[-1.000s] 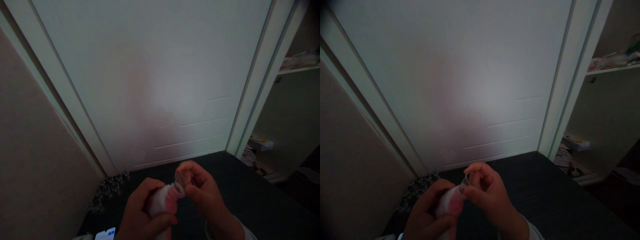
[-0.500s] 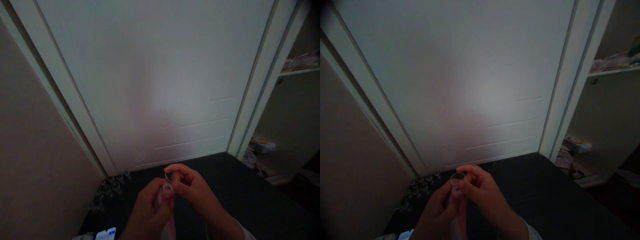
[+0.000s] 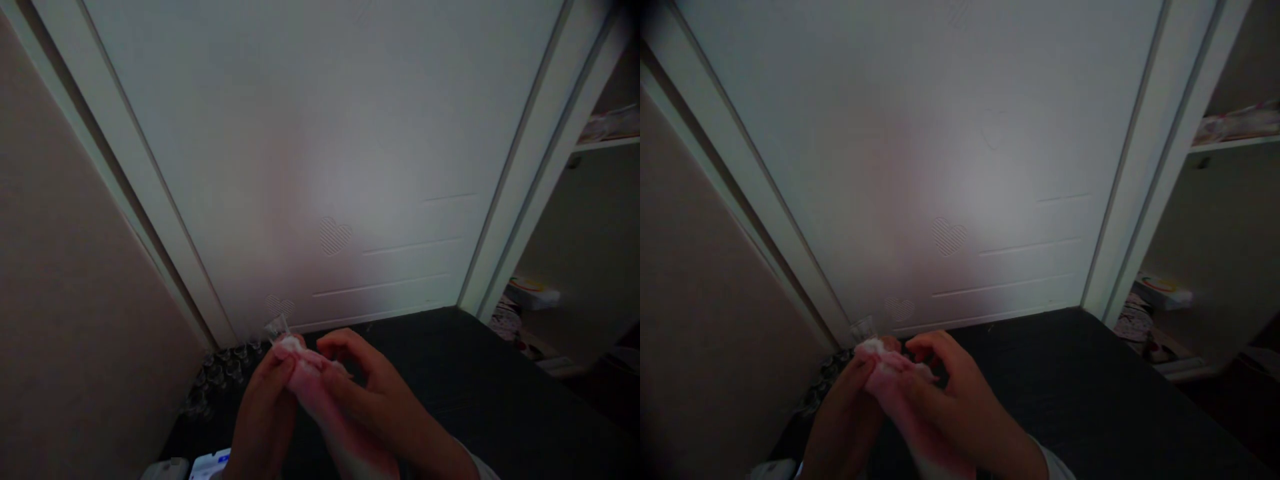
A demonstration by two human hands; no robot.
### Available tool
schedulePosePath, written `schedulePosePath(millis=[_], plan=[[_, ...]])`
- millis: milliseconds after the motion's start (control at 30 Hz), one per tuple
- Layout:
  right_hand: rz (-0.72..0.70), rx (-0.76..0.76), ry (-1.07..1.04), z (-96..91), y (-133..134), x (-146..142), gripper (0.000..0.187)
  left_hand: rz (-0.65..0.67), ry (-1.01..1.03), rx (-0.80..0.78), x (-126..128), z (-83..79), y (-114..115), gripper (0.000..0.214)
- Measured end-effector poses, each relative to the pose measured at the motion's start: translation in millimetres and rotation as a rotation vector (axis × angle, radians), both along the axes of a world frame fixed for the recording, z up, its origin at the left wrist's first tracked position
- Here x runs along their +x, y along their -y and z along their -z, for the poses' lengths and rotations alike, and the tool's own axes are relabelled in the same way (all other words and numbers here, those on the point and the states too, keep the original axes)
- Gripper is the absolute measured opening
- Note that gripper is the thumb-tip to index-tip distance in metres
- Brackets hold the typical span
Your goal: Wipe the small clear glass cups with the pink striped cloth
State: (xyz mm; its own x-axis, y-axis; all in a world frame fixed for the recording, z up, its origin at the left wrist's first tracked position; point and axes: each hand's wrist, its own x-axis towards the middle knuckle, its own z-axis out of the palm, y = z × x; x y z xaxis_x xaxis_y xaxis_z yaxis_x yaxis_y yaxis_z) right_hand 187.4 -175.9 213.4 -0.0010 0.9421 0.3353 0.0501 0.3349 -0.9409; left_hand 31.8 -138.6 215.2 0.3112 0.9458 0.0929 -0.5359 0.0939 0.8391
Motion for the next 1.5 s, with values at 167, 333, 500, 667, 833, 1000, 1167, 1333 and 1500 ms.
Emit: schedulePosePath(millis=[167,333,500,667,833,1000,1167,1333,1500], plan=[[-0.045,-0.047,0.038,-2.6,1.8,-7.1,0.03,-0.081,0.002,0.009,9.1,-0.7,1.2,0.025],[0.037,-0.011,0.057,0.6,-2.7,-12.8,0.023,-0.185,0.004,-0.108,13.0,7.5,-0.2,0.049],[0.094,0.01,0.071,1.9,-9.5,-11.9,0.014,-0.231,-0.067,-0.043,12.9,3.0,-2.1,0.048],[0.031,0.029,0.038,3.7,-10.7,-6.3,0.017,-0.323,-0.201,-0.012,9.3,-2.5,-3.2,0.024],[-0.116,-0.099,-0.328,10.0,-17.9,4.1,0.024,-0.379,-0.098,-0.048,0.7,1.4,-7.0,0.026],[-0.06,-0.104,-0.578,13.1,-26.7,15.7,0.026,-0.382,0.054,-0.24,-6.7,-10.4,-8.6,0.029],[-0.112,-0.1,-0.539,14.4,-27.0,15.3,0.031,-0.35,0.148,-0.422,-4.6,-22.5,-6.5,0.017],[-0.314,-0.092,-0.355,10.1,-19.2,12.4,0.048,-0.323,0.175,-0.448,-3.6,-18.3,-6.2,0.015],[-0.299,-0.07,-0.232,9.5,-18.4,8.3,0.04,-0.33,0.135,-0.382,-2.1,-16.8,-7.7,0.018]])
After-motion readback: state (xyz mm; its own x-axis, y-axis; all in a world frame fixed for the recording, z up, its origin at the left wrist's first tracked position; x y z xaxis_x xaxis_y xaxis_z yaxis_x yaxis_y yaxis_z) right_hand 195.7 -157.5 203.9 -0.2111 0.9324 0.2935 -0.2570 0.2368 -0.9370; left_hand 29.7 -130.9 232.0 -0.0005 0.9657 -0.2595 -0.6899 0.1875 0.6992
